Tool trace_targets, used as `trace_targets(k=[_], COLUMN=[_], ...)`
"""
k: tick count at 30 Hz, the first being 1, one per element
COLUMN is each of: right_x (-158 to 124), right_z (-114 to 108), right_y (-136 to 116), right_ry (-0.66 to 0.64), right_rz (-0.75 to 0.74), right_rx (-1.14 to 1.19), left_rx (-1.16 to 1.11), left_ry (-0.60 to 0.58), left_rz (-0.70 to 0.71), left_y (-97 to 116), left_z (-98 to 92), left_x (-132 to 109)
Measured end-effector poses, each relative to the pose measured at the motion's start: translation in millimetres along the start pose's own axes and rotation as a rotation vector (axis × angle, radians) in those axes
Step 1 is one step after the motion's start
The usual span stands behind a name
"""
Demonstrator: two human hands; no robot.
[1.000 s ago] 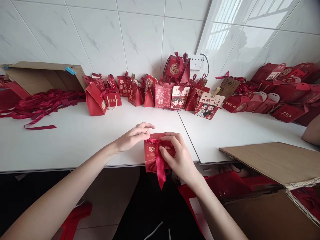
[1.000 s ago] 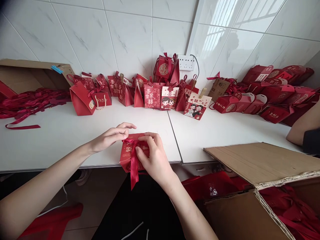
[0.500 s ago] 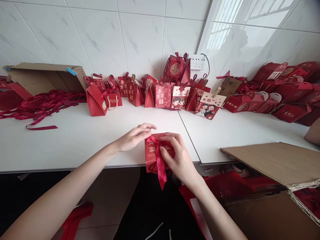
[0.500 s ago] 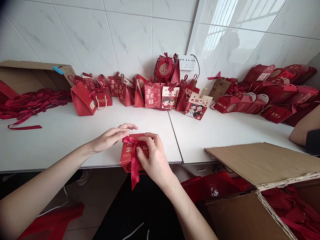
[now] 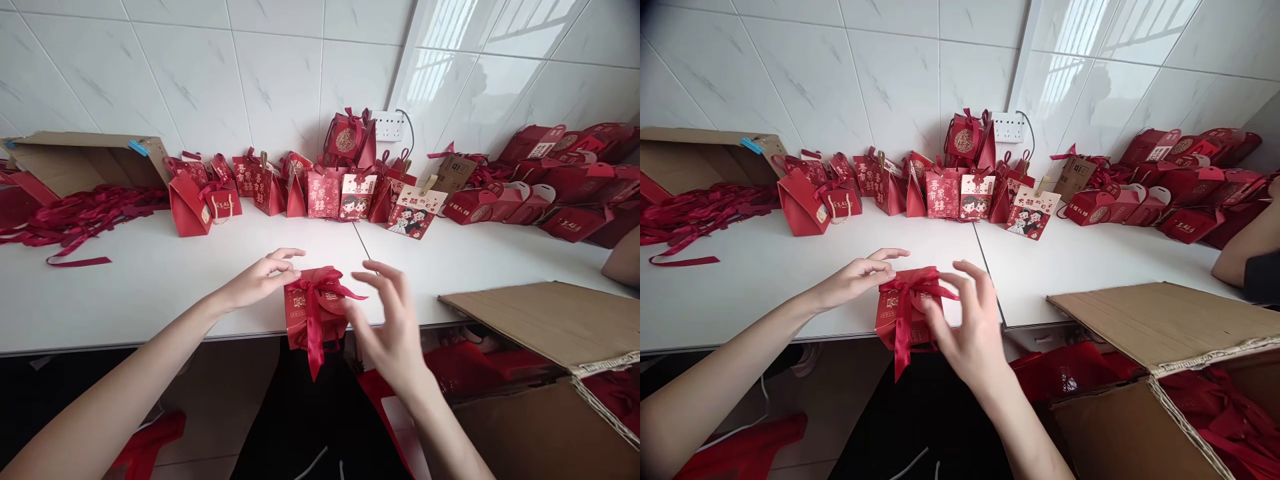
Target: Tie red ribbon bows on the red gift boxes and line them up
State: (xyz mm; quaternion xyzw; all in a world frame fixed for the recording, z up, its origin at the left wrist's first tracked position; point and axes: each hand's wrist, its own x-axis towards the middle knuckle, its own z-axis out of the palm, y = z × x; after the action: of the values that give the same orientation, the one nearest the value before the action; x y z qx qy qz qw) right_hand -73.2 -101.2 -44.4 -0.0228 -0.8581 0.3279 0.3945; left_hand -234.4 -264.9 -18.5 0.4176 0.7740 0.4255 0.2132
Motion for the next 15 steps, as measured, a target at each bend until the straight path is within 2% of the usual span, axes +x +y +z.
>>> trace_targets(k=[2, 5, 7, 11, 13, 15], right_x=[0.2, 1.5, 2.1, 2.9, 3.5, 4.0], right_z=[-9.4, -12.2, -8.2, 2.7, 6.8, 8.8], right_y=[2.8, 11.1, 17.6, 31.3, 37.6, 41.7], right_ry=[-0.064, -0.312, -0.410, -0.485, -0.532, -0.525], right_rz=[0.135, 0.399, 0.546, 0.745, 0.834, 0.879], right_rx=[-0.032, 0.042, 0.158, 0.489, 0.700, 0.847], left_rx=[0.061, 0.085, 0.074, 0.050, 0.055, 0.081], left_ry=[-0.015, -0.021, -0.021, -0.026, 0.028, 0.103], left_rz=[-0.009, -0.007, -0.007, -0.009, 0.006, 0.028], left_y=[3.3, 5.6, 4.4, 1.5, 3.0, 6.8], left_z=[1.8, 3.3, 3.5, 3.7, 4.4, 6.4], left_x=[0.4, 1.1, 1.1, 0.5, 0.4, 1.0])
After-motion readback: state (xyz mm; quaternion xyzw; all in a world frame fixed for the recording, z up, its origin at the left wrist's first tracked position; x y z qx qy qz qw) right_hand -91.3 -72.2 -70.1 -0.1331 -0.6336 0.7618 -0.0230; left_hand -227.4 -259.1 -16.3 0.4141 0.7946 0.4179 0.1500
